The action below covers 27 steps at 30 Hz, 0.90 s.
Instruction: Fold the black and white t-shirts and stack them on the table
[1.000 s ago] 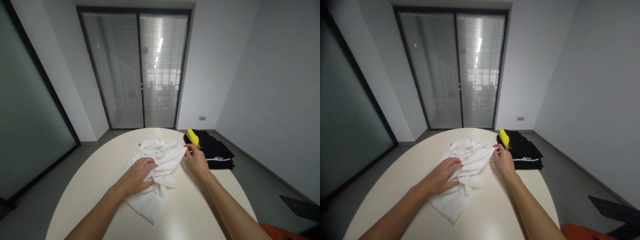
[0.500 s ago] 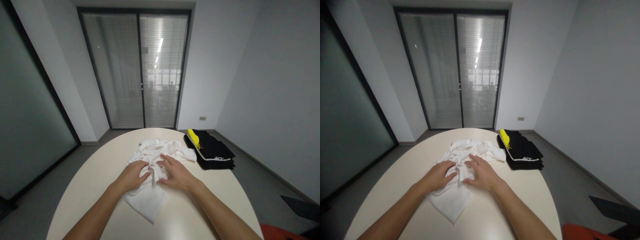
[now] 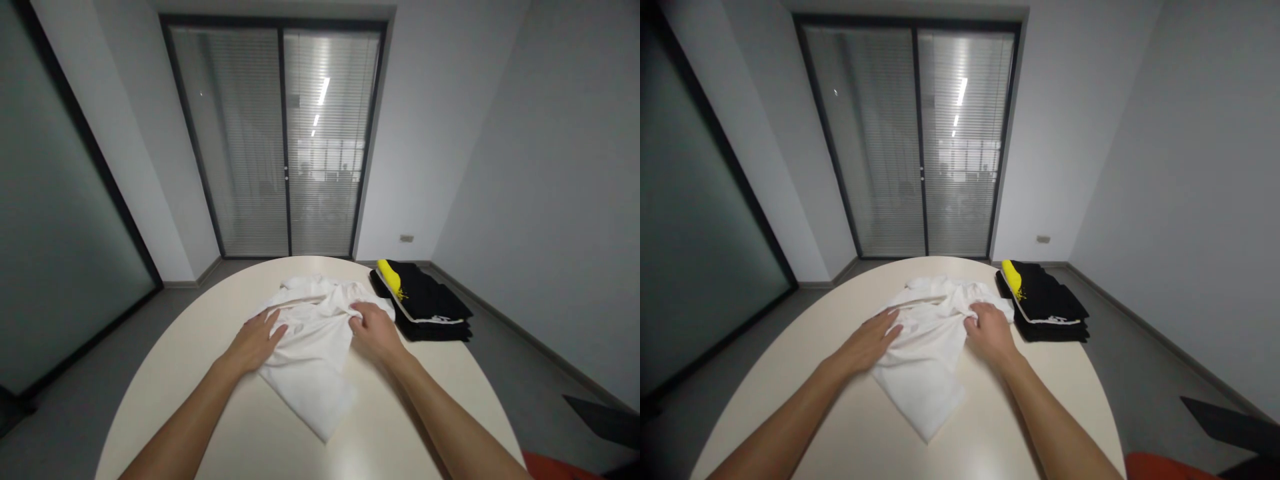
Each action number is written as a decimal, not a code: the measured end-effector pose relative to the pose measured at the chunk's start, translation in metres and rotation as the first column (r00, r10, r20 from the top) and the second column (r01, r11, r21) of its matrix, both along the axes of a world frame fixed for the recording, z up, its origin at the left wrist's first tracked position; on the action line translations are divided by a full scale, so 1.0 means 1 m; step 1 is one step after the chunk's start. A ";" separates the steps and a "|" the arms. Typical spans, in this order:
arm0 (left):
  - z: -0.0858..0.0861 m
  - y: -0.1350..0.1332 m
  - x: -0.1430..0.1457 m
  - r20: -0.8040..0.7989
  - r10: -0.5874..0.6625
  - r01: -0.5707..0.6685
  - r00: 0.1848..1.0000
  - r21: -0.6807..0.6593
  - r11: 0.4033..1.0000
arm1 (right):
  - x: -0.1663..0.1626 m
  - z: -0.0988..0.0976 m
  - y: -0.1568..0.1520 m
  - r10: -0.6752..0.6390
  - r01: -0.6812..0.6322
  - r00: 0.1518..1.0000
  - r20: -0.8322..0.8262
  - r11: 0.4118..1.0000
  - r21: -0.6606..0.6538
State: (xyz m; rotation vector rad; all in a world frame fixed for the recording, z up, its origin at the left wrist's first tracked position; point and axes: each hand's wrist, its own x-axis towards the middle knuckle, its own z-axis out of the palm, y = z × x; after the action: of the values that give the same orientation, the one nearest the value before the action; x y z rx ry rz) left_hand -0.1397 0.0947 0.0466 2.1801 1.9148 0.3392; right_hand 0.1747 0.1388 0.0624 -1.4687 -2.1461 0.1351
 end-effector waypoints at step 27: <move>-0.015 0.002 -0.010 -0.083 -0.195 0.195 0.977 -0.002 0.981 | 0.020 0.014 -0.007 0.466 -0.472 0.881 -0.078 0.863 -0.179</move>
State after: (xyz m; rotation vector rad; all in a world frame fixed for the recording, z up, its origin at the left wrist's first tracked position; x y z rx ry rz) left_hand -0.1495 0.0966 0.0314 2.3956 1.7209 0.2235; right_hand 0.1950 0.1318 0.0761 -0.9943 -2.4819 0.5541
